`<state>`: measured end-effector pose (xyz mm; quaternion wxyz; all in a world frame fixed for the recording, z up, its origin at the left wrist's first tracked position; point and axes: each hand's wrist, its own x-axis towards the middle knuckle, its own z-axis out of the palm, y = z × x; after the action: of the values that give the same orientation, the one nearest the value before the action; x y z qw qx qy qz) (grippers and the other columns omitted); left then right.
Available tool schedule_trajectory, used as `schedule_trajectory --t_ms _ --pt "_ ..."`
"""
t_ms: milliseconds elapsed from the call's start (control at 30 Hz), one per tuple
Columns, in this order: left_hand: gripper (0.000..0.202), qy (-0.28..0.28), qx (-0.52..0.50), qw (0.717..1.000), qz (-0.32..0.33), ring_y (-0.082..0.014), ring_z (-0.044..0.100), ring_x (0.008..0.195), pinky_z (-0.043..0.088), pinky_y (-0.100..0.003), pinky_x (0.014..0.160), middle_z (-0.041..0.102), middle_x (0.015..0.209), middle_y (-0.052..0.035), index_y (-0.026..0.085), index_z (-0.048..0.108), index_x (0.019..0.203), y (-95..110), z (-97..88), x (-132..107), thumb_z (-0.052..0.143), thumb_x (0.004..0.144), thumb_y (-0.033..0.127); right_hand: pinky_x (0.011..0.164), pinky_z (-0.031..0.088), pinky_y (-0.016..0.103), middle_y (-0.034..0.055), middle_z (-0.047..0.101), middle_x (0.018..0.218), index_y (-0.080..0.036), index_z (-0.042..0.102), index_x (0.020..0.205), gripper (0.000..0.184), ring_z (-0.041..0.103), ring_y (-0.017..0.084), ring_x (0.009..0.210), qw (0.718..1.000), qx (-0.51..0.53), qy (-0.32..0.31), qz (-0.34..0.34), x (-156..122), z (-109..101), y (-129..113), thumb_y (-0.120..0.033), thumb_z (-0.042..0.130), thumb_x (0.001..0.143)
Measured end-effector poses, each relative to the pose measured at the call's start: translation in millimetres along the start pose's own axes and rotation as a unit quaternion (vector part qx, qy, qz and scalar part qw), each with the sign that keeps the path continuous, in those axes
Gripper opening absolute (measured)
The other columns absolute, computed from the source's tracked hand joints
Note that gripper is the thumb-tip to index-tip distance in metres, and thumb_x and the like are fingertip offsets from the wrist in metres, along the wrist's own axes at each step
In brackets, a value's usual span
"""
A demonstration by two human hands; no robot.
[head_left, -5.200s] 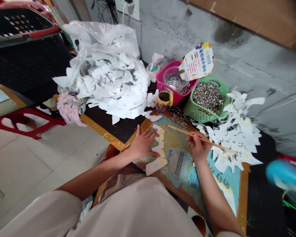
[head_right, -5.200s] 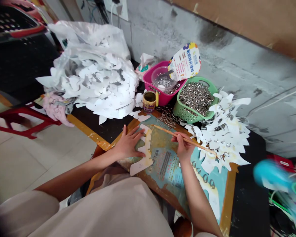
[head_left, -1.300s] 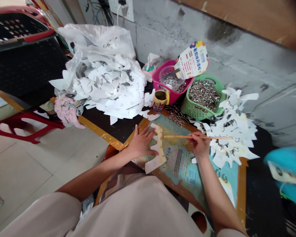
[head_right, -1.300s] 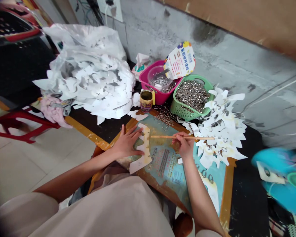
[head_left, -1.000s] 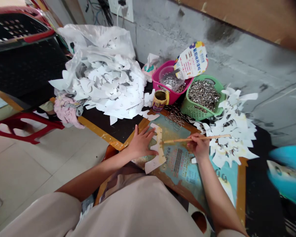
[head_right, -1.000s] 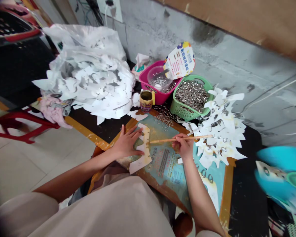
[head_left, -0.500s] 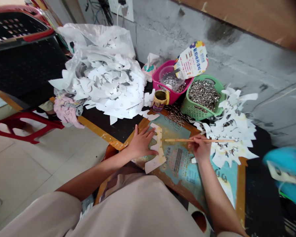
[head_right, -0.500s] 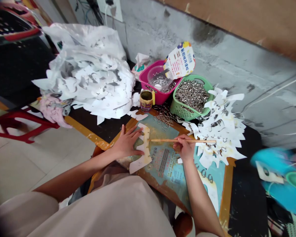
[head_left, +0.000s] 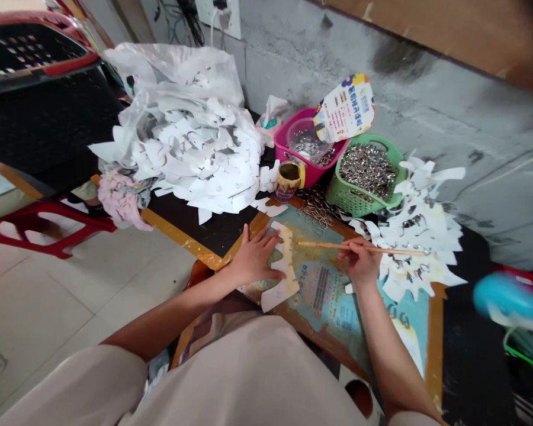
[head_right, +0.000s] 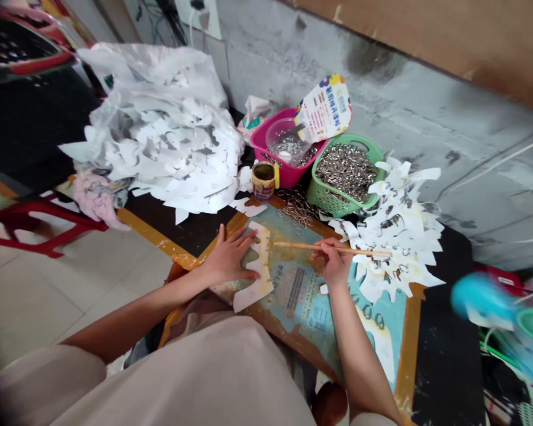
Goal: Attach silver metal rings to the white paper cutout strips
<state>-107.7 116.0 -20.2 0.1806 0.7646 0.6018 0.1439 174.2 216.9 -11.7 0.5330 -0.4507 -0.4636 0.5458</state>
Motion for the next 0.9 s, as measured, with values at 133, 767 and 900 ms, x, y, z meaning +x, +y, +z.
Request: schedule_trajectory --t_ms 133,767,900 --pt "0.089 0.0 0.001 1.0 0.002 -0.0386 0.023 0.149 -0.025 -0.067 0.111 0.038 0.158 -0.012 0.023 0.044 0.14 -1 1.1 0 0.062 0.073 0.077 0.027 0.037 0.021 -0.0019 0.064 0.051 -0.019 0.068 0.057 0.009 0.05 0.01 0.03 1.0 -0.005 -0.019 0.009 0 -2 2 -0.022 0.063 0.064" --pt "0.085 0.004 0.003 1.0 0.002 -0.0395 0.024 0.148 -0.023 -0.068 0.112 0.039 0.157 -0.0124 0.023 0.045 0.139 0 0.4 0 0.062 0.074 0.076 0.028 0.037 0.02 -0.0006 0.063 0.051 -0.018 0.069 0.057 0.008 0.052 0.011 0.032 0.999 0.01 -0.046 0.015 -14 -3 -11 -0.021 0.064 0.061" --pt "0.085 0.003 0.0 1.0 0.003 -0.0394 0.023 0.149 -0.023 -0.068 0.112 0.039 0.157 -0.0126 0.022 0.045 0.139 0 0.2 0 0.062 0.074 0.075 0.029 0.038 0.019 -0.0021 0.063 0.052 -0.021 0.069 0.057 0.011 0.051 0.01 0.034 0.999 0.026 -0.032 0.01 -13 -5 -10 -0.023 0.06 0.062"
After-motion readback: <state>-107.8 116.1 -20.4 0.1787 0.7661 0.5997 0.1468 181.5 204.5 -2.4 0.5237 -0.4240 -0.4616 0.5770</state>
